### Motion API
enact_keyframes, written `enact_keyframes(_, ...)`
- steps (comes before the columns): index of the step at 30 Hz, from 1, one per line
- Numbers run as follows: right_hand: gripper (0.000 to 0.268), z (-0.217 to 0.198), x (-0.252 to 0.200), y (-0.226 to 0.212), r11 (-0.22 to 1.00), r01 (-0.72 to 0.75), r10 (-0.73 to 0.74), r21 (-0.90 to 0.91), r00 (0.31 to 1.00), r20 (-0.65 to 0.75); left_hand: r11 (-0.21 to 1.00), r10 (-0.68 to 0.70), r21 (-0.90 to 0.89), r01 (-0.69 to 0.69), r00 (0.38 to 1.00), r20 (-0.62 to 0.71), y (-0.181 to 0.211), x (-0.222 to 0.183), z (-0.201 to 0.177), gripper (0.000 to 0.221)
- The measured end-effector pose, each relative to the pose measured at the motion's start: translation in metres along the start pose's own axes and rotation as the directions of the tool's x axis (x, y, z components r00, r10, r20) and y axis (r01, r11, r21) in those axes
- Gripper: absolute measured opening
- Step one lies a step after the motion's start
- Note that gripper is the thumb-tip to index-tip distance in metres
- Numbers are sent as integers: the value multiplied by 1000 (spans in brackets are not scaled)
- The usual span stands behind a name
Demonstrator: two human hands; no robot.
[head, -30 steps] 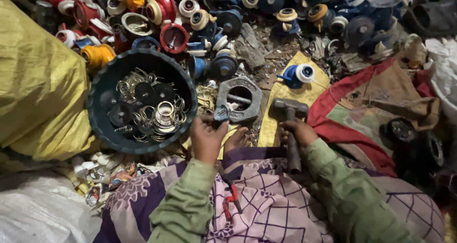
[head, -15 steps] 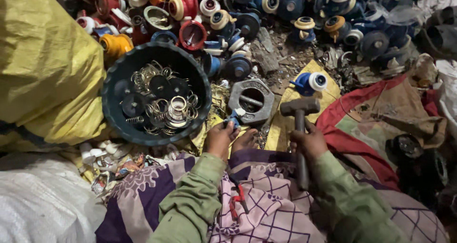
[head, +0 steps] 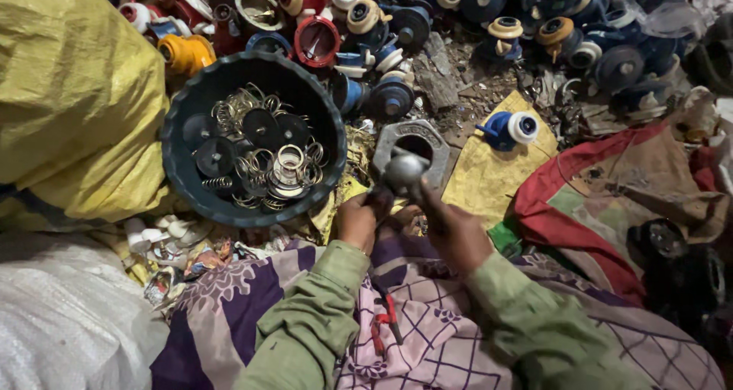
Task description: The person sits on the floor and disassembles small metal components using a hammer and pliers. They repeatedly strike parts on a metal block, remove pieces, and place them into a nearby bowl.
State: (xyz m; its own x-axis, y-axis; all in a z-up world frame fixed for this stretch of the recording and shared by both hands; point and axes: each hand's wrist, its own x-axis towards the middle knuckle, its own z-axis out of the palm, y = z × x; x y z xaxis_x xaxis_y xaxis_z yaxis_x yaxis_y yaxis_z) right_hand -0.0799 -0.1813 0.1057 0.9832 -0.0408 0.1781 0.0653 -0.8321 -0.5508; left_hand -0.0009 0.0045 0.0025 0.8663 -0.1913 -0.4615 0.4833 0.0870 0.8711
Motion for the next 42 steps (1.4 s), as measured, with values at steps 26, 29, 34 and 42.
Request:
enact_keyframes(26,60,-24,-1,-7,995,46,-23,90,970,-243,872,1,489,19,999,-41,-25,17,-9,37)
enact_keyframes(29,48,-30,1,-16,994,73,-37,85,933,-359,951,-75,307,45,994,85,-17,16,-13,39)
enact_keyframes(34,72,-14,5,-1,986,46,-48,159,999,10,962,18,270,-50,993,121,-28,27,-16,37)
enact_keyframes(42,64,-12,4,3,995,32,-25,92,997,-78,863,-10,505,24,1000,-29,-35,32,-22,36)
